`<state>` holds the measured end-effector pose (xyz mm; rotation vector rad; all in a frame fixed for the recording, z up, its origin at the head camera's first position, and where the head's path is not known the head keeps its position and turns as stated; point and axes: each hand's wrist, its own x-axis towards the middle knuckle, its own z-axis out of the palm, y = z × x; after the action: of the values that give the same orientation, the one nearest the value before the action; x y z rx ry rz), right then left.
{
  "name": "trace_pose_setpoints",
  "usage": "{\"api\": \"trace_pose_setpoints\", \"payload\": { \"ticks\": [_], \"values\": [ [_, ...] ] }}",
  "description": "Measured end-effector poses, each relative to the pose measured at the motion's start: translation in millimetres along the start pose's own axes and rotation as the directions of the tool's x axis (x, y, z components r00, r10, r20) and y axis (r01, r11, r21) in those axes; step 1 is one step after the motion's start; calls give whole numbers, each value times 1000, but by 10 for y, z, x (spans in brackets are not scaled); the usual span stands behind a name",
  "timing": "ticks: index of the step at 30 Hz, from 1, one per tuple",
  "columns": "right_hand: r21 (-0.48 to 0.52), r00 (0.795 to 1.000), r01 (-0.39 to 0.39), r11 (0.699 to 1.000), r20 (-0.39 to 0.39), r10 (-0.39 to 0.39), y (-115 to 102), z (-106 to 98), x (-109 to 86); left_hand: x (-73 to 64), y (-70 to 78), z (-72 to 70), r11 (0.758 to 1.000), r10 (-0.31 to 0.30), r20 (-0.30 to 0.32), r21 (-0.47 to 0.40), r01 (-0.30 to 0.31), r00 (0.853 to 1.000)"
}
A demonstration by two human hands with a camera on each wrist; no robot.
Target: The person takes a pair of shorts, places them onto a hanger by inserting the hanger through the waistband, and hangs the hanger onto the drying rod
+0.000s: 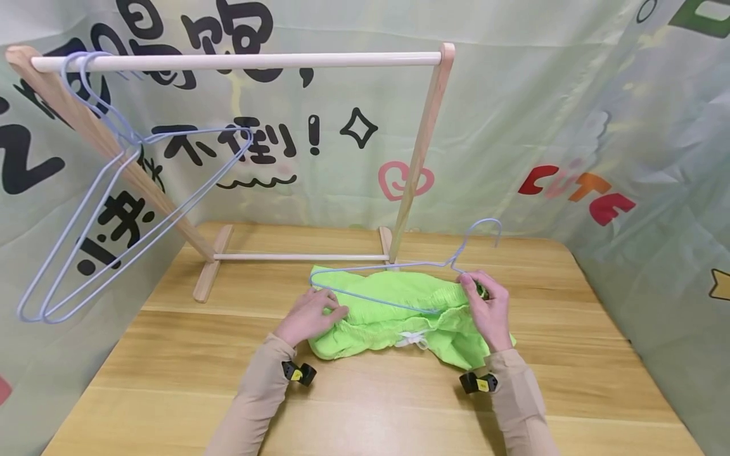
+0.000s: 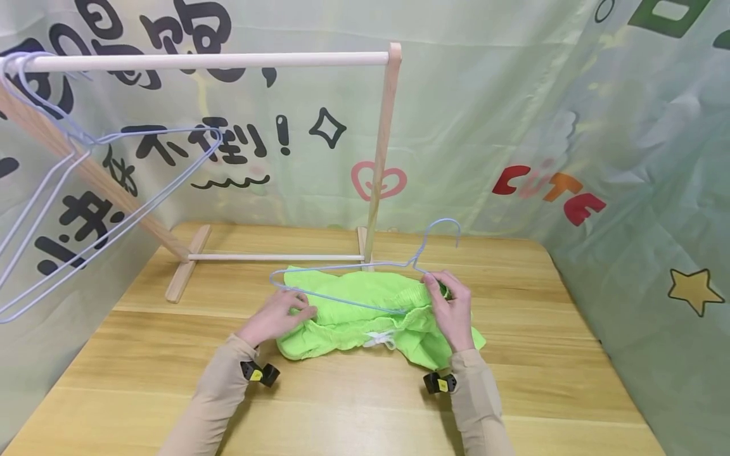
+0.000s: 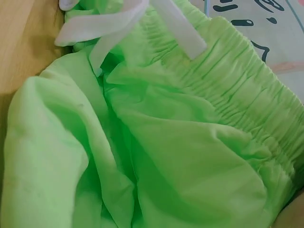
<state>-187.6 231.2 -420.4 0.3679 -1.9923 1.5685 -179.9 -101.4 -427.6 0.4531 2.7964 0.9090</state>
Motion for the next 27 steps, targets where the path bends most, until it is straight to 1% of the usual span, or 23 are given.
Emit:
{"api": "trace_pose_setpoints", "payload": {
  "ticks": [1,4,7,10,13,15,17,20,22,24,26,27],
  "values": [
    [5,1000,16,1000,-4,-16,3,2,1,-4,-11,-18,1000,-13,-17,10,14,1000],
    [5,999,51,999,-10,-51,9,3,-1,-18,-34,-88,999,-28,-72,27,30,997],
    [5,998,63,998,-20,-63,4,4,-5,-23,-46,-151,999,-35,-118,5,36,992],
    [-1,998,60,998,-29,-60,-8,10,-6,-24,-39,-192,1000,-23,-161,-10,22,987],
    [-6,998,58,998,-32,-58,-19,9,-5,-27,-20,-207,999,-11,-245,-38,1,970],
    [-3,997,63,998,-32,-63,-29,10,-4,-36,-12,-227,997,-1,-311,-72,-23,951],
    [7,997,75,997,-31,-75,-27,8,1,-46,-11,-258,993,19,-371,-103,-62,928],
    [18,996,87,996,-27,-86,-28,4,5,-68,-25,-323,980,78,-418,-136,-147,905],
    [23,996,90,996,-26,-90,-20,0,8,-86,-40,-374,965,125,-426,-157,-209,896],
    [24,995,94,995,-25,-93,-17,-7,8,-111,-56,-426,947,171,-418,-181,-266,892],
    [33,994,105,994,-23,-104,-1,-16,9,-139,-62,-478,924,223,-417,-197,-327,881],
    [42,994,110,993,-23,-109,5,-21,9,-155,-60,-504,912,246,-422,-204,-356,873]
  ]
}}
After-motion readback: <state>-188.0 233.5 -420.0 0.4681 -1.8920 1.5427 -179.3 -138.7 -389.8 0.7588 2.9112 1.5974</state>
